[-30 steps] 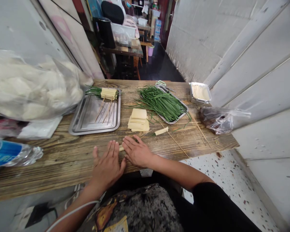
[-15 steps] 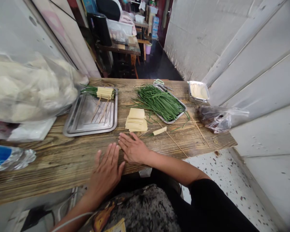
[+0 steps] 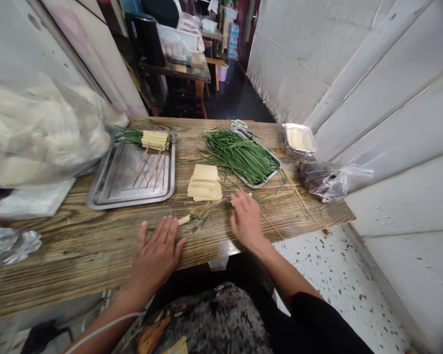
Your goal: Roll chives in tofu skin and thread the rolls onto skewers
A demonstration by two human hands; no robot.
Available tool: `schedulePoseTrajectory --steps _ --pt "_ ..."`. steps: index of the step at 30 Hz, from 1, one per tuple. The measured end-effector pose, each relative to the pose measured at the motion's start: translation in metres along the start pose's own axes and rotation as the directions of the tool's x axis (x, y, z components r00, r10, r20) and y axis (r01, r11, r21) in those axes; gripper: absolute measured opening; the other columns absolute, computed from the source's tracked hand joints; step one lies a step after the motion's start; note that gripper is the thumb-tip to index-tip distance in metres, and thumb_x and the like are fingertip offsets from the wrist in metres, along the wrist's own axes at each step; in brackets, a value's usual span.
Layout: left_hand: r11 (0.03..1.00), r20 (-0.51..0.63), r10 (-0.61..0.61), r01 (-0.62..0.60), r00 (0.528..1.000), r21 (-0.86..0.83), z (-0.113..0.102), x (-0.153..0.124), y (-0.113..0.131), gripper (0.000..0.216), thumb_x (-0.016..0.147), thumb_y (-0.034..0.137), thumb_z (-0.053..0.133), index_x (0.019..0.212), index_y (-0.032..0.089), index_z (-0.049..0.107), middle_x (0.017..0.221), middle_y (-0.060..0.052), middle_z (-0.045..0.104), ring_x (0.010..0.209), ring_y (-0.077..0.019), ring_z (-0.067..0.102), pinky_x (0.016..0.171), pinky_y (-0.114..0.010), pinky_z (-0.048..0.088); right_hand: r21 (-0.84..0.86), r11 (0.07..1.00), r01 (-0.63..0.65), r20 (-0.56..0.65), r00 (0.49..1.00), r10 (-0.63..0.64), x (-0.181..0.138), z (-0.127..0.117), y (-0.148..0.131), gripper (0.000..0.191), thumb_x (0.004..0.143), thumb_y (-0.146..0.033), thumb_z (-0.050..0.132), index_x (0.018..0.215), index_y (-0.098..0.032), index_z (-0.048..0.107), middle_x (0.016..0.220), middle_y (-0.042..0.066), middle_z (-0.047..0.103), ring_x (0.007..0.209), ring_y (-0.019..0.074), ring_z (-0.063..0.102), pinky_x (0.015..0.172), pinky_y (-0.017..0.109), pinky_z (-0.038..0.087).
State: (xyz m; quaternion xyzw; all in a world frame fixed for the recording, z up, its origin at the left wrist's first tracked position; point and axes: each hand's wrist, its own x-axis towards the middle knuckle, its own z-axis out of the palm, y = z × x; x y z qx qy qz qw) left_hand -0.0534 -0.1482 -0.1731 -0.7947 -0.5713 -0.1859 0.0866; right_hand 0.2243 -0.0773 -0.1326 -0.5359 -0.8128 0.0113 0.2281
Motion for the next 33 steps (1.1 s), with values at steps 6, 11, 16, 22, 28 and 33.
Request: schedulePoseTrajectory --steps 6,11,16,22,28,33 --pt "0.997 -0.001 0.027 -0.027 1.0 -0.066 0.013 0.011 -0.024 0.046 0.111 0.028 0.032 0.135 0.013 0.068 0.14 -0.022 0.073 0.132 -0.0349 0.068 0.124 -0.06 0.034 -0.216 0.937 -0.275 0.033 0.957 0.288 -0.037 -0.013 0.068 0.028 0.104 -0.02 0.052 0.118 -0.012 0.076 0.112 0.018 0.074 0.101 0.0307 0.063 0.094 0.044 0.053" --pt "0.997 0.016 -0.017 0.018 1.0 -0.073 0.019 0.02 -0.039 0.043 0.11 0.032 0.038 0.118 0.019 0.078 0.123 -0.018 0.075 0.107 -0.0331 0.069 0.088 -0.046 0.052 -0.158 0.928 -0.337 0.115 0.927 0.356 -0.038 -0.013 0.076 0.026 0.106 -0.015 0.05 0.097 -0.018 0.074 0.099 0.012 0.072 0.089 0.0235 0.066 0.082 0.033 0.052" --pt "0.995 -0.005 0.064 -0.064 0.998 -0.077 0.023 0.02 -0.045 0.04 0.109 0.026 0.04 0.121 0.019 0.078 0.101 -0.012 0.076 0.09 -0.0275 0.066 0.074 -0.039 0.042 0.131 0.944 -0.302 -0.005 0.952 0.306 -0.064 -0.029 0.064 0.025 0.104 -0.018 0.047 0.097 -0.018 0.071 0.092 0.011 0.073 0.084 0.0232 0.069 0.079 0.033 0.056" --pt "0.984 -0.013 0.062 -0.063 0.998 -0.169 0.025 0.021 -0.048 0.039 0.109 0.027 0.039 0.121 0.022 0.076 0.096 -0.009 0.076 0.087 -0.0253 0.066 0.077 -0.039 0.046 0.476 0.825 -0.303 -0.004 0.938 0.347 -0.095 -0.051 0.006 0.027 0.108 -0.034 0.049 0.102 -0.021 0.072 0.079 0.004 0.073 0.07 0.0189 0.07 0.072 0.03 0.058" --pt "0.966 -0.03 0.094 -0.098 0.995 -0.239 0.027 0.025 -0.055 0.039 0.109 0.031 0.041 0.121 0.025 0.077 0.101 -0.008 0.077 0.088 -0.0259 0.066 0.078 -0.04 0.051 0.676 0.649 -0.349 0.322 0.932 0.166 -0.096 -0.03 -0.044 0.023 0.106 -0.032 0.05 0.093 -0.022 0.066 0.06 -0.005 0.06 0.048 0.0113 0.058 0.058 0.022 0.049" --pt "0.937 -0.056 0.098 -0.111 0.994 -0.33 0.031 0.029 -0.055 0.041 0.109 0.031 0.039 0.116 0.024 0.079 0.107 -0.011 0.078 0.092 -0.0266 0.066 0.083 -0.041 0.055 0.633 0.683 -0.363 0.387 0.913 0.126 -0.096 -0.003 -0.053 0.023 0.103 -0.023 0.049 0.082 -0.023 0.061 0.062 -0.005 0.058 0.052 0.0107 0.058 0.06 0.02 0.046"
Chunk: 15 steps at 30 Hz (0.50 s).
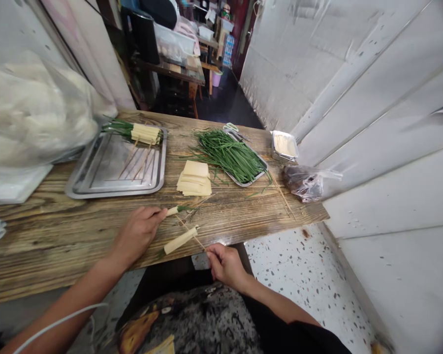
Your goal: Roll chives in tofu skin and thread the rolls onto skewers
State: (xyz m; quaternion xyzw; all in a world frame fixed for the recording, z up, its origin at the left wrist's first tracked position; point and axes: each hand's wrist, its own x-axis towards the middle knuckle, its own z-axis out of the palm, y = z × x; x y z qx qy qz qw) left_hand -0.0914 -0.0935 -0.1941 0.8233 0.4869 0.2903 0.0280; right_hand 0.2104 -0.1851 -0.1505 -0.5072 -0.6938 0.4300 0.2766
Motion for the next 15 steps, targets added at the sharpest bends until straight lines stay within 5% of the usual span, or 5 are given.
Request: schedulePoseTrajectory --steps 15 --pt "0.999 0.034 0.015 -0.014 0.999 -0.03 -0.002 0.007 0.005 0.041 0.108 0.026 0.038 0.113 0.021 0.078 0.098 -0.011 0.077 0.084 -0.0249 0.065 0.079 -0.04 0.055 -0.239 0.963 0.123 -0.025 0.991 -0.133 0.013 0.017 0.011 0.02 0.099 -0.022 0.052 0.092 -0.02 0.069 0.073 0.004 0.07 0.065 0.0164 0.067 0.067 0.023 0.05"
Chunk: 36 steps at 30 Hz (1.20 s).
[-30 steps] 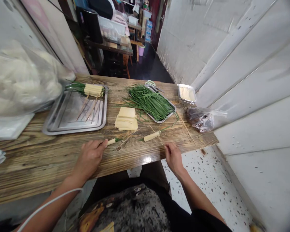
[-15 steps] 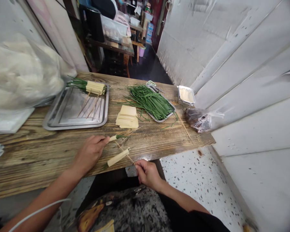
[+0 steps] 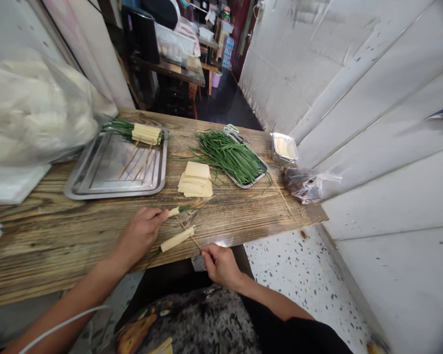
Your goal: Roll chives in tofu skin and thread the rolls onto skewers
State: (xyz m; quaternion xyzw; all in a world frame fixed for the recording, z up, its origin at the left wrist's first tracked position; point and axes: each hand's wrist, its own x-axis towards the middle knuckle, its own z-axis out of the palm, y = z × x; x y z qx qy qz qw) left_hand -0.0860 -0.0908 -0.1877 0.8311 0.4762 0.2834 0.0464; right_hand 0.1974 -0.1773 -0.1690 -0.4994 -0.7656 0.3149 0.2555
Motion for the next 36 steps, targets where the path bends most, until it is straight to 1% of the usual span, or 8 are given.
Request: schedulePoseTrajectory --steps 7,11,14,18,22,25,32,36 --pt "1.0 -0.014 0.0 -0.001 1.0 -0.023 0.0 -0.001 -0.001 0.038 0.108 0.025 0.041 0.113 0.021 0.078 0.1 -0.009 0.078 0.085 -0.0226 0.067 0.083 -0.038 0.055 -0.044 0.999 -0.031 0.042 0.999 0.033 0.002 -0.002 -0.003 0.017 0.099 -0.02 0.054 0.092 -0.021 0.069 0.078 0.005 0.074 0.07 0.0178 0.071 0.071 0.024 0.053" --pt "0.998 -0.017 -0.034 0.033 0.999 -0.061 0.001 -0.002 -0.001 0.038 0.106 0.026 0.041 0.113 0.022 0.078 0.102 -0.01 0.078 0.087 -0.0239 0.067 0.083 -0.04 0.056 -0.066 0.997 -0.039 0.052 0.998 0.042 0.003 -0.003 -0.007 0.017 0.098 -0.02 0.054 0.091 -0.021 0.07 0.077 0.005 0.074 0.07 0.0187 0.072 0.069 0.024 0.052" --pt "0.996 0.005 -0.044 0.045 0.999 -0.071 0.001 -0.002 0.0 0.038 0.106 0.026 0.04 0.113 0.023 0.078 0.102 -0.01 0.078 0.088 -0.0242 0.067 0.084 -0.04 0.055 -0.084 0.995 -0.044 0.062 0.997 0.049 0.005 -0.004 -0.011 0.016 0.096 -0.019 0.055 0.088 -0.021 0.069 0.077 0.005 0.074 0.07 0.0185 0.072 0.067 0.023 0.051" --pt "0.996 -0.006 -0.024 0.023 1.0 -0.088 0.0 -0.001 -0.001 0.039 0.107 0.024 0.039 0.113 0.024 0.078 0.101 -0.009 0.078 0.088 -0.0239 0.067 0.085 -0.04 0.055 -0.112 0.991 -0.076 0.084 0.993 0.086 0.009 -0.007 -0.016 0.014 0.093 -0.016 0.057 0.087 -0.02 0.069 0.077 0.005 0.076 0.07 0.0187 0.072 0.067 0.023 0.05" --pt "0.995 -0.019 0.014 -0.016 1.0 -0.101 -0.001 0.0 -0.002 0.037 0.107 0.024 0.041 0.113 0.022 0.078 0.099 -0.008 0.078 0.087 -0.0235 0.067 0.082 -0.039 0.055 -0.14 0.984 -0.107 0.104 0.987 0.122 0.014 -0.008 -0.022 0.014 0.092 -0.015 0.057 0.086 -0.02 0.068 0.078 0.005 0.076 0.07 0.0183 0.072 0.067 0.023 0.048" --pt "0.993 -0.032 0.02 -0.023 0.999 -0.118 -0.001 0.001 -0.002 0.038 0.107 0.023 0.041 0.112 0.021 0.078 0.101 -0.009 0.078 0.089 -0.024 0.068 0.083 -0.039 0.055 -0.159 0.982 -0.102 0.11 0.987 0.12 0.016 -0.007 -0.025 0.015 0.094 -0.015 0.056 0.085 -0.02 0.067 0.077 0.006 0.075 0.069 0.0188 0.071 0.066 0.024 0.047" --pt "0.987 -0.002 0.019 -0.019 1.0 -0.158 -0.001 0.001 -0.004 0.038 0.107 0.025 0.041 0.113 0.026 0.079 0.101 -0.007 0.078 0.09 -0.0244 0.069 0.083 -0.039 0.057 -0.219 0.974 -0.056 0.124 0.989 0.085 0.02 -0.002 -0.026 0.013 0.094 -0.016 0.056 0.086 -0.02 0.065 0.083 0.008 0.077 0.074 0.02 0.073 0.068 0.024 0.049" --pt "0.983 0.006 0.014 -0.013 1.0 -0.183 -0.001 0.002 -0.006 0.038 0.106 0.027 0.042 0.113 0.026 0.079 0.103 -0.008 0.079 0.091 -0.0247 0.069 0.084 -0.04 0.057 -0.265 0.963 -0.04 0.145 0.986 0.081 0.025 0.0 -0.028 0.014 0.097 -0.017 0.055 0.092 -0.019 0.067 0.088 0.009 0.079 0.079 0.02 0.075 0.07 0.024 0.05"
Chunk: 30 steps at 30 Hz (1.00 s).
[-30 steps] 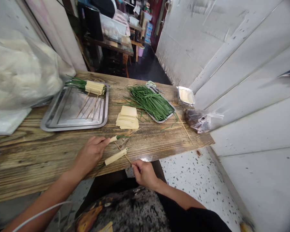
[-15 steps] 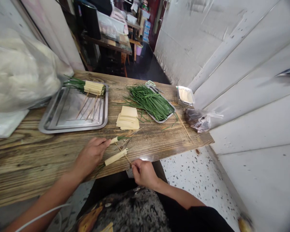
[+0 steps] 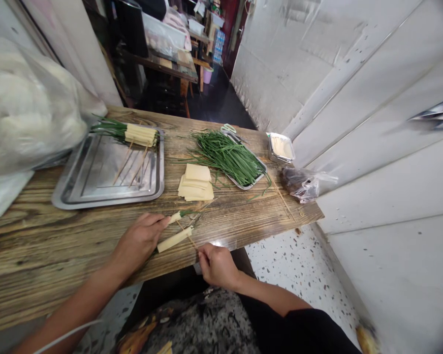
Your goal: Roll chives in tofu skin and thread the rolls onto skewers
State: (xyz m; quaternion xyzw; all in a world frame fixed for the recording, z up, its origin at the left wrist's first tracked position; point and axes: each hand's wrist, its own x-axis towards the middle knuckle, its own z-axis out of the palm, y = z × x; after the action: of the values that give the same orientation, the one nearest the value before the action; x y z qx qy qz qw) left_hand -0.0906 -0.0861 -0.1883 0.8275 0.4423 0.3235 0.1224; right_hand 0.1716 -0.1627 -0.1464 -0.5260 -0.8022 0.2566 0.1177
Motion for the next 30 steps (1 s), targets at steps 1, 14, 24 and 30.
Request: schedulePoseTrajectory --steps 1,14,24,30 --pt "1.0 0.005 -0.004 0.004 1.0 -0.006 0.0 0.0 0.0 0.039 0.107 0.028 0.041 0.112 0.026 0.079 0.102 -0.008 0.079 0.091 -0.0245 0.069 0.084 -0.04 0.058 -0.011 1.0 -0.002 0.005 1.0 0.002 0.002 0.0 -0.001 0.014 0.098 -0.017 0.054 0.093 -0.019 0.067 0.088 0.009 0.079 0.079 0.02 0.076 0.07 0.024 0.05" --pt "0.998 0.06 -0.052 0.054 0.997 -0.043 -0.005 0.005 -0.003 0.048 0.108 0.044 0.038 0.108 0.029 0.083 0.102 -0.005 0.081 0.091 -0.0224 0.071 0.083 -0.034 0.058 -0.167 0.986 0.02 0.062 0.998 -0.01 0.042 -0.002 -0.011 0.015 0.102 -0.017 0.051 0.099 -0.018 0.065 0.09 0.011 0.081 0.075 0.0202 0.075 0.068 0.026 0.049" --pt "0.98 -0.181 -0.137 0.16 0.974 0.119 0.015 -0.018 0.014 0.046 0.104 0.051 0.052 0.138 0.024 0.069 0.117 -0.012 0.078 0.107 -0.0293 0.072 0.097 -0.045 0.06 -0.23 0.973 0.02 0.028 1.0 -0.014 0.042 -0.005 -0.016 0.015 0.104 -0.022 0.053 0.102 -0.017 0.067 0.093 0.011 0.082 0.076 0.021 0.076 0.063 0.027 0.045" --pt "0.983 -0.247 -0.034 0.077 0.968 0.168 0.022 -0.014 0.042 0.074 0.103 0.046 0.06 0.169 0.026 0.031 0.141 -0.016 0.069 0.123 -0.0335 0.07 0.105 -0.048 0.058 -0.301 0.953 -0.035 -0.08 0.997 0.011 0.017 -0.032 0.02 0.013 0.104 -0.021 0.054 0.102 -0.017 0.067 0.088 0.01 0.081 0.074 0.0197 0.076 0.065 0.025 0.045"
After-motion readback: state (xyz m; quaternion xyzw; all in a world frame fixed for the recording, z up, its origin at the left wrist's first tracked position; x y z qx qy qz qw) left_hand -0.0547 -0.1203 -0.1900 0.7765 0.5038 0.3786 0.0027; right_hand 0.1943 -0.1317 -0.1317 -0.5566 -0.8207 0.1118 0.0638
